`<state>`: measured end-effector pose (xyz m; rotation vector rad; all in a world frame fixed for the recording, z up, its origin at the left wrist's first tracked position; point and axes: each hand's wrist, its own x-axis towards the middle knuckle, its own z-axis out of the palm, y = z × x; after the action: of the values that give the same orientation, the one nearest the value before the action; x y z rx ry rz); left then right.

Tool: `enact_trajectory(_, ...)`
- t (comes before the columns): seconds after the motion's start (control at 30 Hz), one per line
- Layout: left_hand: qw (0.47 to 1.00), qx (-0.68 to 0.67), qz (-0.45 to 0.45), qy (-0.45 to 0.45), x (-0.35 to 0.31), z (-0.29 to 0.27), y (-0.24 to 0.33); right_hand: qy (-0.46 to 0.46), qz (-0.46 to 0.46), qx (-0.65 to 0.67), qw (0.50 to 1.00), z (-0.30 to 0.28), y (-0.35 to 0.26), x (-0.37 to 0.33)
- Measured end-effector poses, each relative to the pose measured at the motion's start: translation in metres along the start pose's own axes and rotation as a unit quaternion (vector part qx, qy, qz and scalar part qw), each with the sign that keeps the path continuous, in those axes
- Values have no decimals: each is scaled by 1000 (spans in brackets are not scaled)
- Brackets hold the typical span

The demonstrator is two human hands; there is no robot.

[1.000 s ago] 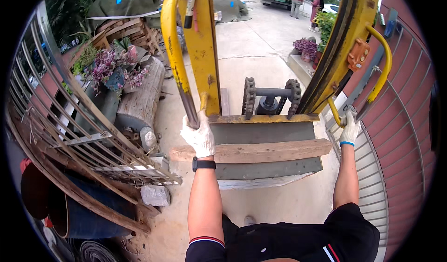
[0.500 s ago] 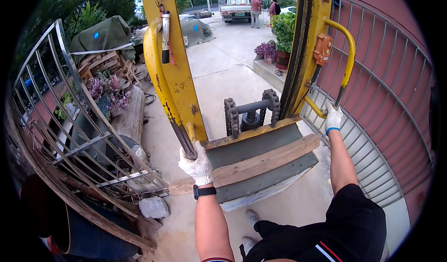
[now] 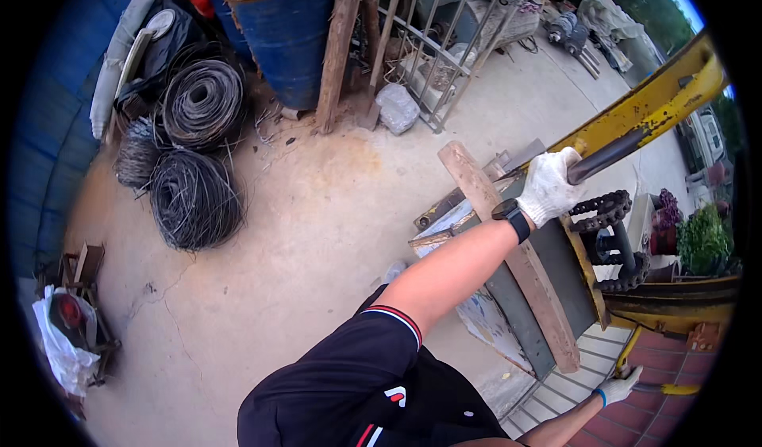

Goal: The person operates a yellow manual pallet jack to transport a large black cylindrical object across a paved outdoor area. They lift the object from the ground, maneuver it past a parked white car, and place it onto the bed of a white pickup truck. A second person assists by guiding the object onto the truck bed.

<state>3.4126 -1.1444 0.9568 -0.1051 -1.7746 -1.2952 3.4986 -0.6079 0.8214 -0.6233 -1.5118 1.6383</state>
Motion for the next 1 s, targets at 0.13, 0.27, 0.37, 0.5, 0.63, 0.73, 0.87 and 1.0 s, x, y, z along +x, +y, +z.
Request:
enact_trajectory(0.13, 997, 54, -31, 36, -47, -54, 19, -57, -27, 47, 997, -20, -61, -86)
enact_trajectory(0.27, 997, 53, -53, 24, -75, -96, 30, -68, 112, 126, 983, -26, -82, -157)
enact_trajectory(0.37, 997, 36, -64, 16, -92, -121, 56, -62, 69, 115, 989, -67, -81, -158)
enact_trajectory(0.5, 999, 36, -35, 20, -131, -160, 70, -86, -106, -87, 987, -141, -19, -148)
enact_trajectory(0.63, 997, 54, -56, -20, -166, -198, 98, -4, 37, 2, 999, -165, -57, -214)
enact_trajectory(0.73, 995, 64, -63, -50, -193, -234, 108, 38, 52, 67, 996, -190, -50, -252)
enact_trajectory(0.87, 995, 43, -80, -40, -230, -281, 166, 5, 1, 42, 999, -257, -81, -279)
enact_trajectory(1.0, 995, 49, -78, -24, -245, -339, 180, 2, 27, 108, 994, -262, -121, -372)
